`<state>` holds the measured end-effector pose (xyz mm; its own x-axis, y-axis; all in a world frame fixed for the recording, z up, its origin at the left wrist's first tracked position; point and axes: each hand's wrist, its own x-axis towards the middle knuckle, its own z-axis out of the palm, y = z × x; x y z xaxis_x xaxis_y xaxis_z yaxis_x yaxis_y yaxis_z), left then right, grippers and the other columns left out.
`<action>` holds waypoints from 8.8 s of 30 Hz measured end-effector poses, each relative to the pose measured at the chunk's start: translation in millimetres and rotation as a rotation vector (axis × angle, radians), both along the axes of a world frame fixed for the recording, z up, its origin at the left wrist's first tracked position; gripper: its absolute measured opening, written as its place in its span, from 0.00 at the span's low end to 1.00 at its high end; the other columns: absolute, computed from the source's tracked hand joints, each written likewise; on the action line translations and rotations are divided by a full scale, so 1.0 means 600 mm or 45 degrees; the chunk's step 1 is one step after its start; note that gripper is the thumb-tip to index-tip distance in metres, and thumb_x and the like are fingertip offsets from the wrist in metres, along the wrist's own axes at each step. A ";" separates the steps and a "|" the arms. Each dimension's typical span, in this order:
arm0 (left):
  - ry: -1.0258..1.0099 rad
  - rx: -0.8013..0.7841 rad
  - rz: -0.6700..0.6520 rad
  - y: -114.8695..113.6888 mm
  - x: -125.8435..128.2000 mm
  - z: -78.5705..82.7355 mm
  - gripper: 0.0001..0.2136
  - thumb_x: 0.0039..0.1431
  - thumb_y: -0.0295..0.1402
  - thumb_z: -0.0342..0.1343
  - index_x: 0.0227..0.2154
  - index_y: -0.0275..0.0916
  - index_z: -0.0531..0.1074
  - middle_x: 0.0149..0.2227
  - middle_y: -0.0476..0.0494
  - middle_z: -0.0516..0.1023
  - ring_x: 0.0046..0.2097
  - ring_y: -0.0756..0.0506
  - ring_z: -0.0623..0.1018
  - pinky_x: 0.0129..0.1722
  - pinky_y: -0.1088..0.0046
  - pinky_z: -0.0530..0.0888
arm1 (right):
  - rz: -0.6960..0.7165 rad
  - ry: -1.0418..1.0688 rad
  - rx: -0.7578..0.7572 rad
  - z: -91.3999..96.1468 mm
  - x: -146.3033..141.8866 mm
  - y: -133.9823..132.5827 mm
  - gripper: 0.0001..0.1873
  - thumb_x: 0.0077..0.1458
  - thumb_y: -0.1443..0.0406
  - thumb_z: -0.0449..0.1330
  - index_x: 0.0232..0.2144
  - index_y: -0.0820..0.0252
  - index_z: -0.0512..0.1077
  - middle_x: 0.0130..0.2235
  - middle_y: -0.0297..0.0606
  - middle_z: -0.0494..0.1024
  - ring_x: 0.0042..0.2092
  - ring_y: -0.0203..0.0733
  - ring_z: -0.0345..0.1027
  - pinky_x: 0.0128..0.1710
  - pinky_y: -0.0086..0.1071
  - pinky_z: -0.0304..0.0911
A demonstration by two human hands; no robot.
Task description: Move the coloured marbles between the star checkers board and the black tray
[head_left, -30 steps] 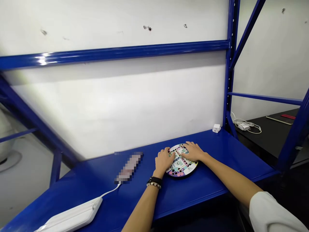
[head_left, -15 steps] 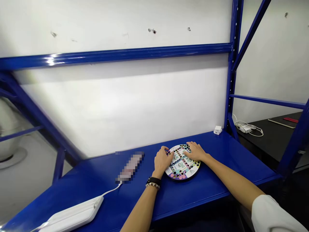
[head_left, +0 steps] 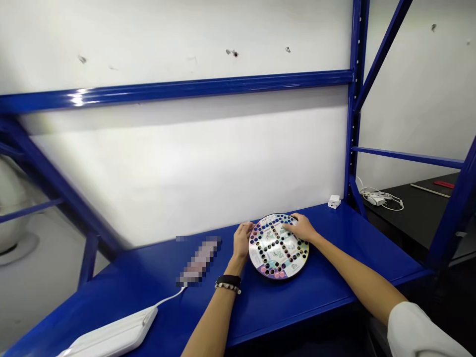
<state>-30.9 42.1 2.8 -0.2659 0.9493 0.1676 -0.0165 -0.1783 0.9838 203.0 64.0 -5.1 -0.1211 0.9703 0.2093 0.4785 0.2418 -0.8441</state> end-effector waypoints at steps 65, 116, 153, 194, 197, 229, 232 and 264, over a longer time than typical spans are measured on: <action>1.711 -0.229 0.035 -0.023 -0.012 -0.025 0.22 0.62 0.48 0.43 0.54 0.48 0.71 0.55 0.39 0.73 0.56 0.34 0.69 0.53 0.49 0.65 | 0.108 -0.996 0.151 0.005 0.014 -0.022 0.19 0.61 0.52 0.51 0.38 0.59 0.73 0.43 0.44 0.74 0.41 0.45 0.71 0.39 0.33 0.57; 1.727 -0.304 0.013 -0.018 -0.015 -0.028 0.22 0.63 0.49 0.42 0.55 0.49 0.68 0.56 0.40 0.71 0.56 0.35 0.68 0.54 0.50 0.64 | -0.392 -0.894 -0.006 -0.011 0.101 0.039 0.19 0.62 0.58 0.49 0.34 0.61 0.76 0.42 0.47 0.77 0.41 0.45 0.72 0.39 0.32 0.57; 1.742 -0.328 0.009 -0.023 -0.013 -0.020 0.23 0.62 0.48 0.42 0.55 0.48 0.69 0.57 0.40 0.70 0.57 0.34 0.68 0.55 0.50 0.65 | 0.017 -1.043 0.271 -0.023 0.037 0.011 0.16 0.66 0.60 0.48 0.42 0.55 0.75 0.39 0.42 0.80 0.39 0.43 0.73 0.39 0.31 0.57; 1.713 -0.326 -0.006 -0.018 -0.018 -0.025 0.23 0.62 0.50 0.41 0.54 0.46 0.69 0.58 0.39 0.70 0.57 0.35 0.68 0.56 0.51 0.63 | 0.216 -0.700 0.241 -0.001 0.002 -0.014 0.07 0.56 0.63 0.57 0.35 0.56 0.74 0.38 0.35 0.76 0.36 0.36 0.66 0.32 0.27 0.52; 1.714 -0.333 -0.003 -0.020 -0.016 -0.022 0.24 0.62 0.50 0.42 0.54 0.46 0.69 0.58 0.39 0.70 0.57 0.35 0.68 0.56 0.51 0.63 | 0.236 -0.689 0.179 -0.002 -0.002 -0.017 0.08 0.54 0.68 0.56 0.37 0.57 0.73 0.38 0.36 0.75 0.37 0.36 0.66 0.33 0.27 0.53; 1.704 -0.330 -0.010 -0.021 -0.017 -0.021 0.23 0.62 0.49 0.41 0.54 0.46 0.69 0.57 0.40 0.70 0.57 0.35 0.68 0.56 0.50 0.64 | 0.370 -0.560 0.279 -0.010 0.021 0.005 0.06 0.52 0.71 0.58 0.30 0.59 0.75 0.36 0.37 0.78 0.38 0.38 0.69 0.37 0.28 0.60; 1.708 -0.334 -0.005 -0.018 -0.019 -0.025 0.23 0.62 0.49 0.42 0.54 0.46 0.69 0.57 0.40 0.70 0.57 0.35 0.68 0.56 0.51 0.63 | 0.321 -0.509 0.272 -0.014 0.026 0.012 0.07 0.52 0.70 0.59 0.33 0.59 0.75 0.36 0.37 0.77 0.36 0.37 0.68 0.37 0.28 0.60; 1.755 -0.478 0.161 -0.033 -0.008 0.004 0.25 0.59 0.55 0.42 0.51 0.51 0.74 0.50 0.39 0.75 0.47 0.36 0.78 0.44 0.60 0.71 | 0.248 -0.865 -0.020 0.032 0.025 -0.017 0.13 0.53 0.56 0.58 0.28 0.55 0.80 0.34 0.39 0.81 0.40 0.43 0.72 0.36 0.28 0.60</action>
